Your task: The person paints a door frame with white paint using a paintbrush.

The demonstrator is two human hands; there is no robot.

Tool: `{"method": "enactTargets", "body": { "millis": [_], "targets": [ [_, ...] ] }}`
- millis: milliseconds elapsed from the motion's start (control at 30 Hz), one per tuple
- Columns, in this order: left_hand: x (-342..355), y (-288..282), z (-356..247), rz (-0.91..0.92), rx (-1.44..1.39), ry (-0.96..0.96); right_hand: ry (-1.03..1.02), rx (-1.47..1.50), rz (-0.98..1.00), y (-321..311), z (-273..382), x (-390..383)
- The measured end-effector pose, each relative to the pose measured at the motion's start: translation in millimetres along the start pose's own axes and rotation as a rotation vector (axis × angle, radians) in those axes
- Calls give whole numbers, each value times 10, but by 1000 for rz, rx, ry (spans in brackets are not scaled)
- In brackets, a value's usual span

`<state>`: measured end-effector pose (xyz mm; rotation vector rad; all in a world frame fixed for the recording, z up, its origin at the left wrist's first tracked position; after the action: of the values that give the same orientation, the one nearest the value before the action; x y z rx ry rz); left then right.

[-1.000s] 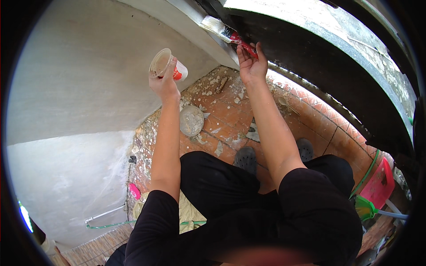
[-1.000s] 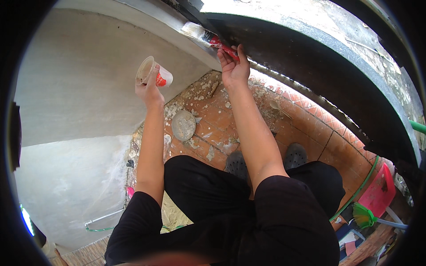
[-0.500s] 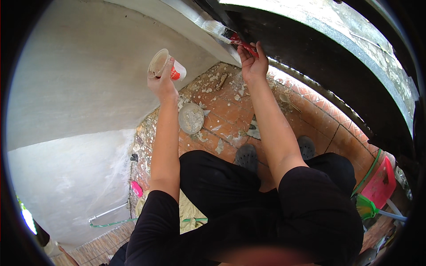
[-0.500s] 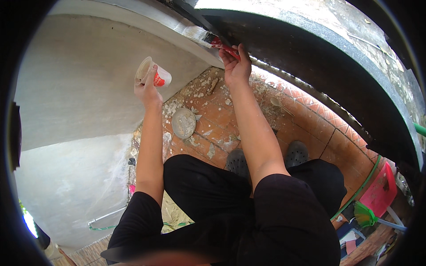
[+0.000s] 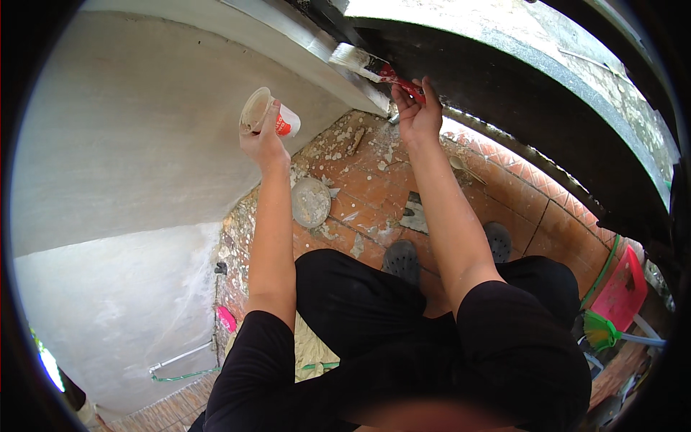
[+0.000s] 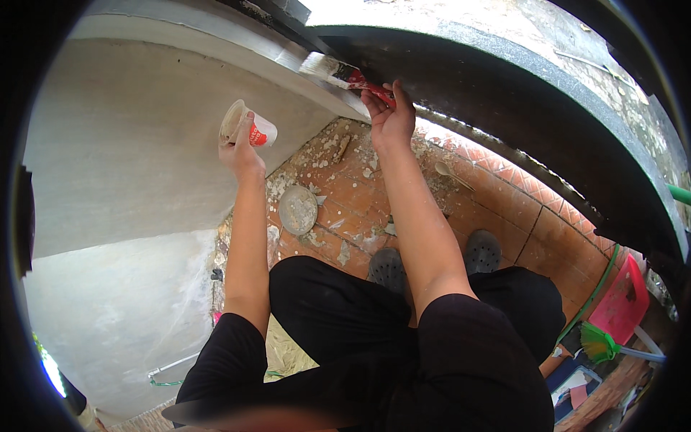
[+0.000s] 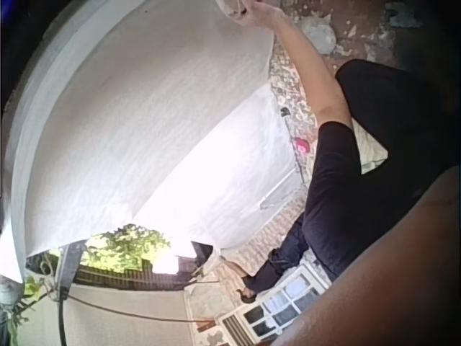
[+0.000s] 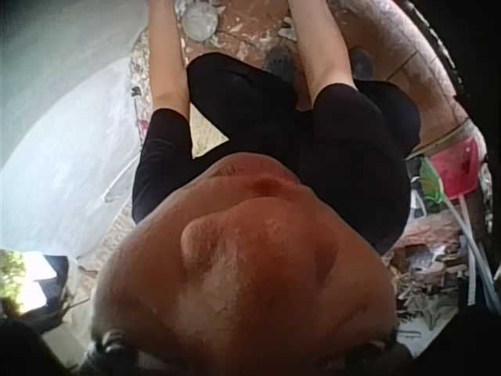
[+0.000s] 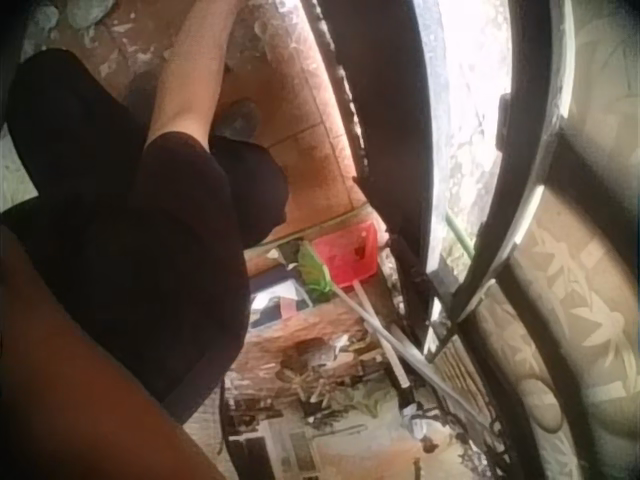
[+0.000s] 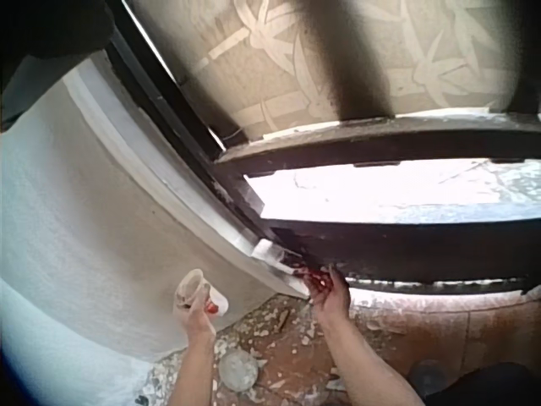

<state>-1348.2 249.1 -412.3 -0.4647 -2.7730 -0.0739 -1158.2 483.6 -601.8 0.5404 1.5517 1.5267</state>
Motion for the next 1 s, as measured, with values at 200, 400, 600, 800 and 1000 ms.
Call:
{"method": "enactTargets", "body": {
  "millis": [200,400,600,800,1000],
  "targets": [
    [-26,14,-14,44,30,-1,42,109,71,328,-121,1],
    [-54,-80,-39,17,28,-22,84,105,67,446,-309,-14],
    [-47,-162,-27,10,59,-15,62,54,48,250,-353,26],
    [-15,-127,-11,14,31,-2,-24,-55,7,-102,-115,77],
    [-15,-52,-2,25,23,0,-21,26,-81,-219,-52,58]
  ]
}}
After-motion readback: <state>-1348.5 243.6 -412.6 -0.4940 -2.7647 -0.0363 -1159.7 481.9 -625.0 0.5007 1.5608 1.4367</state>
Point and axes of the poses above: each hand's wrist, its own x-axis towards the middle knuckle, its own y-axis out of the palm, z = x × y, the point moved 10 cm from there along x, towards the middle knuckle, and after that the axes turned 7 degrees about z, right-handed, at the moved point
